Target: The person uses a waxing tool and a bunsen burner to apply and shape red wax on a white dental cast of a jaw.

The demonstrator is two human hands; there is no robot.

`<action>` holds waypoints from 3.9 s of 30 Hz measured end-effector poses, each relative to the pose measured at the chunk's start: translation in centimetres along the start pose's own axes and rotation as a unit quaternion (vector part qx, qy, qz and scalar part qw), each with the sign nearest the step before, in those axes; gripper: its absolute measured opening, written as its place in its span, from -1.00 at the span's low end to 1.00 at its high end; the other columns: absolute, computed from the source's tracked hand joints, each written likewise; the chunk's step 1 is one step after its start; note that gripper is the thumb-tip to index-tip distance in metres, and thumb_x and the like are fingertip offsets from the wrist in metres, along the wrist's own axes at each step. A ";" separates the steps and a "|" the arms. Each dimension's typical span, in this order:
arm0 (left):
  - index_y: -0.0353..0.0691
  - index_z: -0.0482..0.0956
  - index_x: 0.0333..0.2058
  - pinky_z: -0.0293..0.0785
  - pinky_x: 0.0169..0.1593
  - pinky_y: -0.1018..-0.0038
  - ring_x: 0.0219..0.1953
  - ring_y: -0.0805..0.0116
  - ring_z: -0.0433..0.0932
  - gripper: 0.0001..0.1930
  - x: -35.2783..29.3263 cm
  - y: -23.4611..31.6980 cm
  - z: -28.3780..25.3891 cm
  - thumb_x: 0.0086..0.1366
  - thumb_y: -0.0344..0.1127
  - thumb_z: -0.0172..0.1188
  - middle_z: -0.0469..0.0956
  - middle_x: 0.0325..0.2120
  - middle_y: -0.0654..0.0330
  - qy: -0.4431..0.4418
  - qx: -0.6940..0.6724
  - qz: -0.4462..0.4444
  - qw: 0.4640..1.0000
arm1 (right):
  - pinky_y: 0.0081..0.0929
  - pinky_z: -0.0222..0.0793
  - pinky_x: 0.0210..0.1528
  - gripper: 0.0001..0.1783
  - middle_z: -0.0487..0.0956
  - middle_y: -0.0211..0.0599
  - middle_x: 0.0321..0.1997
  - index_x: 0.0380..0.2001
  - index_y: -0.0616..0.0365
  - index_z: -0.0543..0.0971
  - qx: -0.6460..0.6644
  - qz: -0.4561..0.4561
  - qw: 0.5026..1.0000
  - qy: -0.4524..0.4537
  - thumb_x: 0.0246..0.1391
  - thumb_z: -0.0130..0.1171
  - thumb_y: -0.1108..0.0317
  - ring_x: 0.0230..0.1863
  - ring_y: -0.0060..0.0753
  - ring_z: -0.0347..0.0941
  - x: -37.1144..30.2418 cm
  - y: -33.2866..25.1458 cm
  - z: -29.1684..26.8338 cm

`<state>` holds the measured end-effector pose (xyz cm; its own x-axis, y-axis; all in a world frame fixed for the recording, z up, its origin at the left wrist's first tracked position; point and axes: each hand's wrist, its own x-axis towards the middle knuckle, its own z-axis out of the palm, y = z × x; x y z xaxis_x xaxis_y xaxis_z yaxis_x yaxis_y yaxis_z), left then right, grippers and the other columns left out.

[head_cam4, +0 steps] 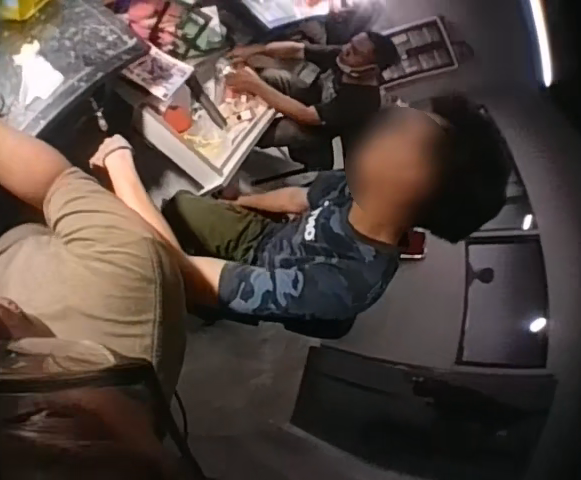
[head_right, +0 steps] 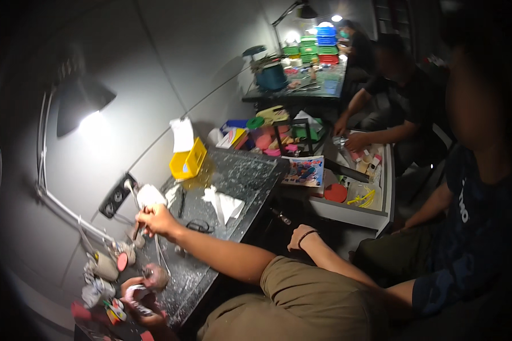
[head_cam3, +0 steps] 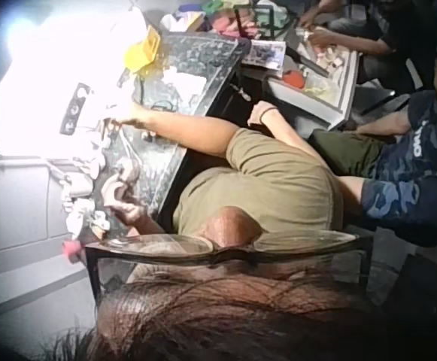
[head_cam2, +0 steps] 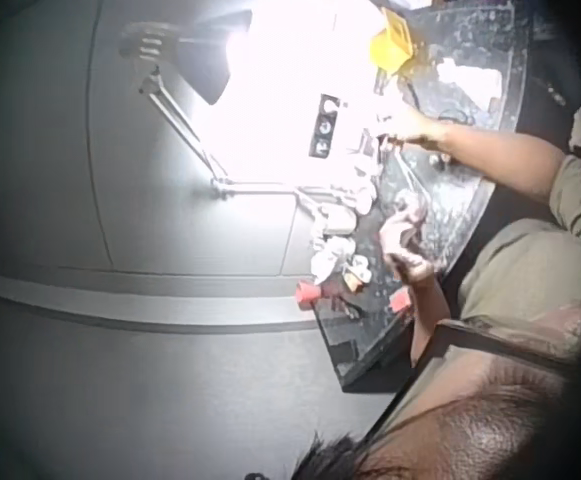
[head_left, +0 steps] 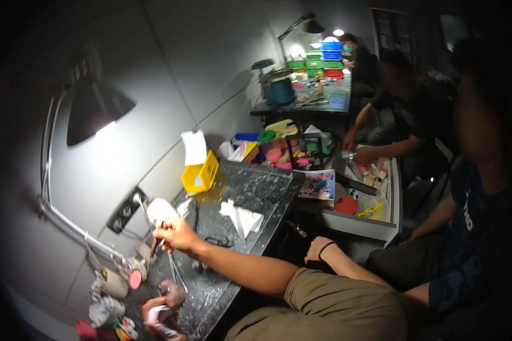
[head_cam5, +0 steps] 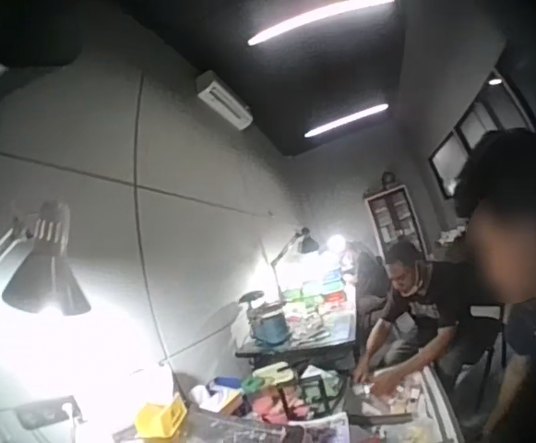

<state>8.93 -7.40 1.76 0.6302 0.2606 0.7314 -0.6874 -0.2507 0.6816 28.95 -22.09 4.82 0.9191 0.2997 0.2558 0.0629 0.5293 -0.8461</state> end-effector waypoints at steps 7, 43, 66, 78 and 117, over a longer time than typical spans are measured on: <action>-0.56 0.46 0.01 0.27 -0.53 0.45 -0.53 0.30 0.37 -0.21 -5.6 -1.6 -10.0 0.43 0.28 -0.16 0.54 -0.24 -0.11 0.165 -0.222 -0.132 0.952 | -0.64 0.53 -0.45 -0.82 0.68 -0.23 -0.38 -0.18 0.33 0.66 -0.073 -0.020 0.997 0.009 0.28 0.33 0.39 -0.51 -0.57 0.58 -3.0 -2.9 0.8; -0.43 0.44 0.29 0.62 -0.17 0.49 -0.12 0.34 0.64 -0.24 -4.7 1.5 -7.4 0.14 -0.37 0.57 0.44 0.18 -0.12 -0.033 0.104 -0.097 0.989 | -0.32 0.58 -0.05 -0.68 0.64 0.07 -0.11 0.00 0.41 0.51 -0.156 -0.198 0.932 -0.262 0.17 0.28 0.65 -0.13 -0.20 0.64 -9.6 -2.2 5.1; -0.46 0.46 0.24 0.64 0.12 0.30 0.09 0.05 0.66 -0.24 -4.6 2.0 -7.5 0.12 -0.30 0.60 0.45 0.19 -0.17 -0.040 0.129 -0.105 0.985 | -0.39 0.58 -0.07 -0.78 0.66 0.03 -0.14 -0.13 0.46 0.58 -0.159 -0.149 0.954 -0.208 0.14 0.29 0.67 -0.14 -0.24 0.66 -10.3 -2.7 6.3; -0.47 0.44 0.25 0.72 0.10 0.30 0.16 0.06 0.60 -0.24 -4.6 2.0 -7.2 0.13 -0.31 0.58 0.42 0.21 -0.16 -0.024 0.081 -0.112 0.990 | -0.34 0.61 -0.04 -0.75 0.66 0.06 -0.11 -0.10 0.48 0.58 -0.161 -0.144 0.946 -0.243 0.14 0.31 0.67 -0.10 -0.21 0.66 -10.3 -2.6 6.2; -0.42 0.51 0.23 0.58 0.06 0.33 0.07 0.07 0.60 -0.24 -4.6 1.9 -7.6 0.07 -0.30 0.62 0.49 0.14 -0.15 -0.025 0.173 -0.082 0.981 | -0.48 0.60 -0.14 -0.76 0.68 0.04 -0.16 -0.12 0.50 0.59 -0.177 -0.139 0.948 -0.226 0.13 0.33 0.67 -0.19 -0.28 0.69 -10.3 -2.7 6.3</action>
<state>1.98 -1.94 -0.49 0.7446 0.2806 0.6057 -0.4171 -0.5129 0.7503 16.88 -21.58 7.46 0.5923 0.5391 0.5988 0.4792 0.3617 -0.7997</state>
